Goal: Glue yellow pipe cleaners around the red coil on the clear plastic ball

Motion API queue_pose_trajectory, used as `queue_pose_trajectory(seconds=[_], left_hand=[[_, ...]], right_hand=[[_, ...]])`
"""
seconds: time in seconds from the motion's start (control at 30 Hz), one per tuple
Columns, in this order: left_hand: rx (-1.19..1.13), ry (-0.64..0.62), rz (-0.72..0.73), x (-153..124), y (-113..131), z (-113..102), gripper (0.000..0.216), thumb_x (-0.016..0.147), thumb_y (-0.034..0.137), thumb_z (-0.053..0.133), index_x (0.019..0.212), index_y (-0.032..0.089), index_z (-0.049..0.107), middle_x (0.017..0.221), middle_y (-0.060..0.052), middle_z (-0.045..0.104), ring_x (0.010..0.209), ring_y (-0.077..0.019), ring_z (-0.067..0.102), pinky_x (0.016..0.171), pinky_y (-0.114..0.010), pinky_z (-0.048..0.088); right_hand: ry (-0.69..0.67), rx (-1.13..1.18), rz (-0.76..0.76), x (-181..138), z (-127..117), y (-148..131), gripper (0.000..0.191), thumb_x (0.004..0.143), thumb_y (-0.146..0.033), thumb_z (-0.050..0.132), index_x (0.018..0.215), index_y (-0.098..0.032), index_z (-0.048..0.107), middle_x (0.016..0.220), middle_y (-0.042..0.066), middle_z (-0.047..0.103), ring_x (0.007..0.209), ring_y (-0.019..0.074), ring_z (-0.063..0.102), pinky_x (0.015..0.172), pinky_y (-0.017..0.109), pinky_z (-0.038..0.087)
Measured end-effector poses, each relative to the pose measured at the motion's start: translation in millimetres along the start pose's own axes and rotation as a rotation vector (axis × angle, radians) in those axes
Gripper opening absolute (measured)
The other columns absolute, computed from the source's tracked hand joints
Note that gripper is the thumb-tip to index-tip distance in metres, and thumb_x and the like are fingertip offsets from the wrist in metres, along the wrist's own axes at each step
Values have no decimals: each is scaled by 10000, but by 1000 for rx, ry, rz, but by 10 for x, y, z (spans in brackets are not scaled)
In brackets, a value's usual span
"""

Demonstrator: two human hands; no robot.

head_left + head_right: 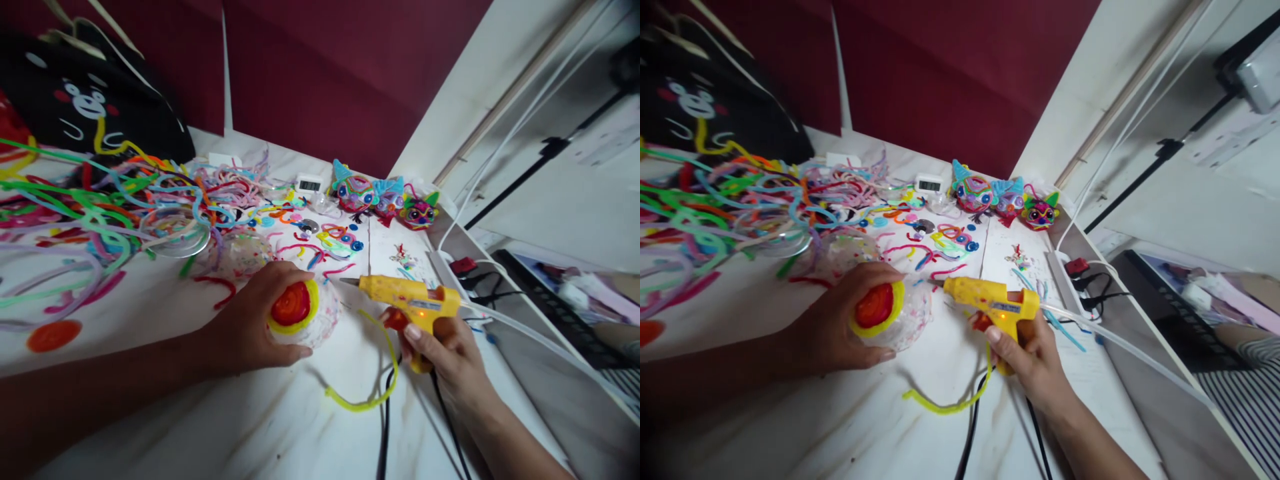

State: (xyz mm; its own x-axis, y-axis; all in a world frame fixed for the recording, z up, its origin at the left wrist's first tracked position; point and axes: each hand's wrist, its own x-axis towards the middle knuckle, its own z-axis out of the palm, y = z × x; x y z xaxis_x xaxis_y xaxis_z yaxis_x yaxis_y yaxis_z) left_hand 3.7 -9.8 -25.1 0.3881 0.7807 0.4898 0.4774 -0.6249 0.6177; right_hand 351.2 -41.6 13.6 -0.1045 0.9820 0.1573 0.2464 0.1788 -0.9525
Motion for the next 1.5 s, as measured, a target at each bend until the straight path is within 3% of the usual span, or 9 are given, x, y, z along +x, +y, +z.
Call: queue_pose_trajectory(seconds=[0.3, 0.53, 0.63, 0.77, 0.9, 1.1, 1.23, 1.4, 1.5], left_hand=[[140, 86, 156, 98, -135, -77, 929, 846, 340, 973, 1632, 330, 480, 1593, -136, 586, 1477, -401, 610, 1312, -565, 522], [161, 98, 163, 105, -133, -66, 884, 854, 361, 950, 1613, 325, 499, 1579, -124, 603, 1465, -401, 619, 1310, -559, 521], [168, 86, 130, 108, -149, -67, 870, 858, 429, 934, 1618, 326, 524, 1582, -107, 624, 1479, -410, 616, 1324, -572, 516], [165, 86, 133, 124, -195, -55, 829, 873, 479, 913, 1603, 320, 556, 1555, -109, 662, 1432, -409, 646, 1287, -587, 560], [163, 110, 223, 134, -223, -36, 846, 873, 444, 922, 1611, 306, 534, 1513, -125, 656, 1378, -402, 660, 1216, -595, 603], [156, 81, 210, 101, -195, -14, 858, 881, 396, 908, 1631, 340, 496, 1525, -111, 620, 1400, -401, 646, 1242, -584, 589], [156, 80, 197, 87, -171, -4, 850, 860, 401, 918, 1614, 319, 534, 1528, -113, 621, 1412, -400, 647, 1254, -566, 581], [165, 77, 189, 71, -121, 20, 804, 878, 334, 883, 1600, 281, 533, 1526, -118, 623, 1414, -378, 648, 1264, -535, 565], [158, 66, 188, 47, -107, 55, 821, 871, 287, 872, 1611, 274, 518, 1530, -129, 613, 1416, -370, 643, 1274, -535, 550]], right_hand=[[-117, -42, 324, 346, -24, -132, 620, 854, -766, 958, 966, -217, 692, 586, -30, 649, 506, 142, 555, 501, 267, 404], [-117, -271, 317, 500, -44, 10, 733, 800, -869, 886, 1047, -203, 703, 742, 65, 785, 568, 229, 698, 513, 320, 466], [-29, -518, 246, 504, -121, 11, 490, 864, -648, 895, 1021, -216, 729, 720, 58, 767, 602, 248, 698, 582, 344, 477], [7, -790, 62, 341, -57, -80, 130, 967, -359, 754, 952, -230, 759, 969, 115, 805, 789, 252, 722, 727, 358, 487], [-139, -916, -50, 137, 116, -148, 126, 974, -258, 727, 851, -236, 749, 873, 69, 781, 682, 203, 693, 669, 318, 456], [-202, -1030, -165, 15, 252, -167, 251, 1116, -263, 582, 1028, -198, 808, 1019, 132, 845, 748, 229, 780, 662, 324, 495], [-275, -1139, -262, -24, 398, -150, 166, 1091, -301, 716, 986, -195, 789, 969, 117, 857, 734, 247, 811, 601, 321, 466], [-259, -1145, -273, -36, 461, -147, 135, 1020, -126, 715, 911, -206, 713, 897, 105, 844, 660, 226, 791, 565, 299, 440], [-207, -1020, -341, -66, 419, -252, 157, 1050, -109, 625, 950, -224, 663, 781, 31, 780, 570, 168, 723, 557, 259, 487]])
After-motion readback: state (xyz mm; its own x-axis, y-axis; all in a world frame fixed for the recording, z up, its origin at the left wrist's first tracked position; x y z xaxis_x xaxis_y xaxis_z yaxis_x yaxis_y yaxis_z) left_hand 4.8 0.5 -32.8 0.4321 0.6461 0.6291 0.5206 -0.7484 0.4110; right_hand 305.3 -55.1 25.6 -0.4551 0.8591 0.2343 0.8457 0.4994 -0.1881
